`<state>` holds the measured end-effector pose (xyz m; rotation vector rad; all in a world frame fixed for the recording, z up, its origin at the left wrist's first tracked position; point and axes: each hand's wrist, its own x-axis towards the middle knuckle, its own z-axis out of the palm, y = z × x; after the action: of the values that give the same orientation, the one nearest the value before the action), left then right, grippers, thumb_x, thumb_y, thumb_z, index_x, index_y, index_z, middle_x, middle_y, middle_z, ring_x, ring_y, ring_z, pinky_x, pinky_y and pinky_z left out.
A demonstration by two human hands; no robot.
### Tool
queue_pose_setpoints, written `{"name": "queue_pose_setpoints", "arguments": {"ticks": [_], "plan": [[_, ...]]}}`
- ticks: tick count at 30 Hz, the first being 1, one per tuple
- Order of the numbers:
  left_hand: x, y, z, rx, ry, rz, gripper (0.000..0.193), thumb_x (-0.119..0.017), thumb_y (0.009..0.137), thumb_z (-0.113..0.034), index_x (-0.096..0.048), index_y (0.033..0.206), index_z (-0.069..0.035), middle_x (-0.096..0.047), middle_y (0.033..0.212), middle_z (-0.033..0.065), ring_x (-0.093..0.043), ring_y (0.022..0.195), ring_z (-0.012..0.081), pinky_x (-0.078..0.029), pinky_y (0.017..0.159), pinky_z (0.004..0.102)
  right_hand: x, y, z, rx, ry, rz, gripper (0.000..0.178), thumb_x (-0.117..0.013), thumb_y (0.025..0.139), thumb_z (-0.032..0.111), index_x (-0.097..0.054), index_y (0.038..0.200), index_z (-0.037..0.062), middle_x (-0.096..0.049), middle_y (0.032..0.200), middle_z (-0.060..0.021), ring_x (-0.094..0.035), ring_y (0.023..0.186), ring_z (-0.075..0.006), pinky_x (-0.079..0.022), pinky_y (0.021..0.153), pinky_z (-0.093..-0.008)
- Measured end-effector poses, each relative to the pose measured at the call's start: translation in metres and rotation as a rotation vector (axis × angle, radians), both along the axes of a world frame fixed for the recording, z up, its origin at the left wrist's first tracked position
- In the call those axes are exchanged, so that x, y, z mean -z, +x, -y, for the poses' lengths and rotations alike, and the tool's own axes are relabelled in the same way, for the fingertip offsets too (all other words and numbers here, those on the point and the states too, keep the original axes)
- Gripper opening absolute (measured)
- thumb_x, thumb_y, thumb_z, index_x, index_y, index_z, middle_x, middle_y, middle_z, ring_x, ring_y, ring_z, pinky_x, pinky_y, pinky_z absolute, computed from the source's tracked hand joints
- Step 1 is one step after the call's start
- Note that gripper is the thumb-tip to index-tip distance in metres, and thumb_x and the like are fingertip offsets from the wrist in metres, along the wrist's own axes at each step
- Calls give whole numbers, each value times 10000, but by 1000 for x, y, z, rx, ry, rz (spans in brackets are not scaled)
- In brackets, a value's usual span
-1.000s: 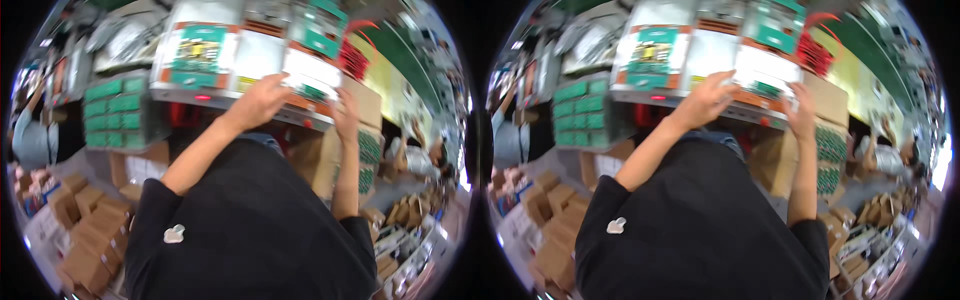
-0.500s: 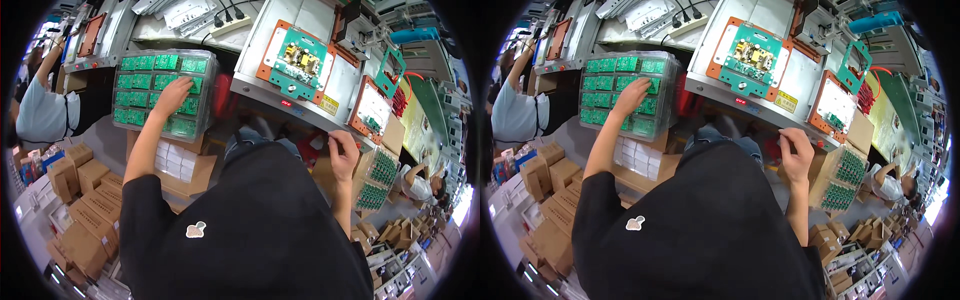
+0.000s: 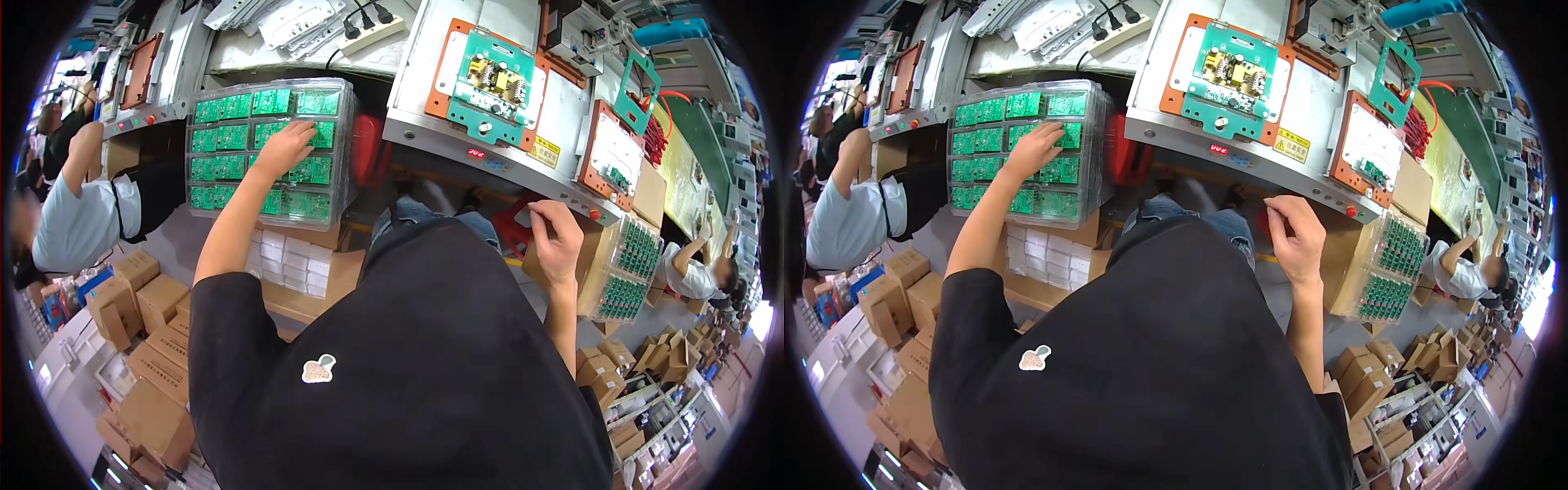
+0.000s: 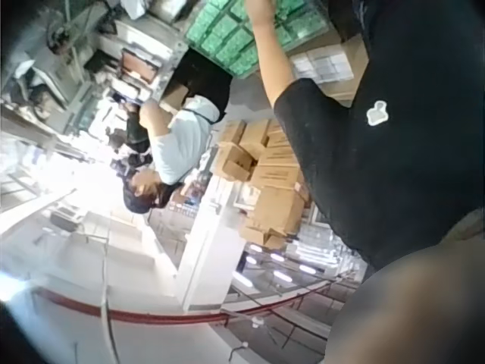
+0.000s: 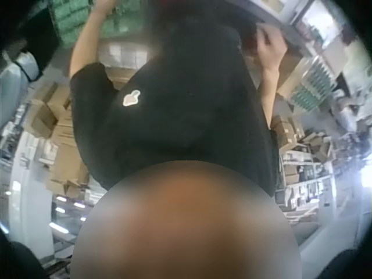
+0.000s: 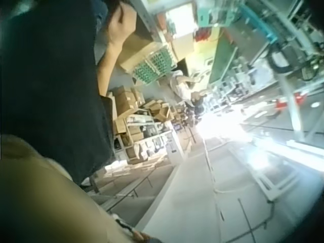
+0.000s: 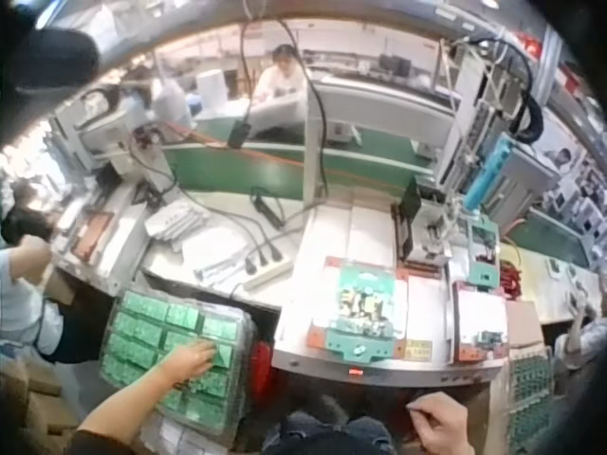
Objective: The worker is assembling and testing electronic circuit boards by placing them into testing jigs and connecting components.
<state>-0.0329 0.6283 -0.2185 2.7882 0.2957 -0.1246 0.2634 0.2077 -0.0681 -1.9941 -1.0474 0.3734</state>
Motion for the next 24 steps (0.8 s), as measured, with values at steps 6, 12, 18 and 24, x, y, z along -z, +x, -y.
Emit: {"name": "queue_pose_setpoints", "arguments": {"ticks": [6,12,18,24], "plan": [[-14,8,-11,-200,-160,64,244,-631,900,-87,-678,1121,5,-706,1031,151,-674,816,293,-553,768,358,2,1,4,-13,35,22,151,-655,820,-102,-672,953,-34,-677,907,-115,-644,792,-205,-504,706,-275],[-68,49,-9,-588,-785,-98,241,-601,972,-108,-689,1114,66,-712,888,26,-621,751,67,-514,681,248,-2,3,9,-9,62,-52,135,-662,820,-90,-677,941,-33,-679,901,-110,-645,778,-198,-507,692,-274],[-152,145,68,-388,-1147,-189,215,-614,961,-95,-699,1108,37,-711,900,13,-624,777,43,-487,674,212,-27,10,11,-33,180,-94,167,-669,809,-93,-700,954,-15,-685,900,-108,-656,795,-190,-504,687,-263],[-163,222,156,-370,-1442,-17,228,-620,978,-148,-681,1116,24,-708,915,3,-647,801,60,-512,732,207,-45,22,26,129,296,-52,241,-715,782,-70,-706,1008,16,-663,999,-98,-639,830,-174,-496,661,-255]]}}
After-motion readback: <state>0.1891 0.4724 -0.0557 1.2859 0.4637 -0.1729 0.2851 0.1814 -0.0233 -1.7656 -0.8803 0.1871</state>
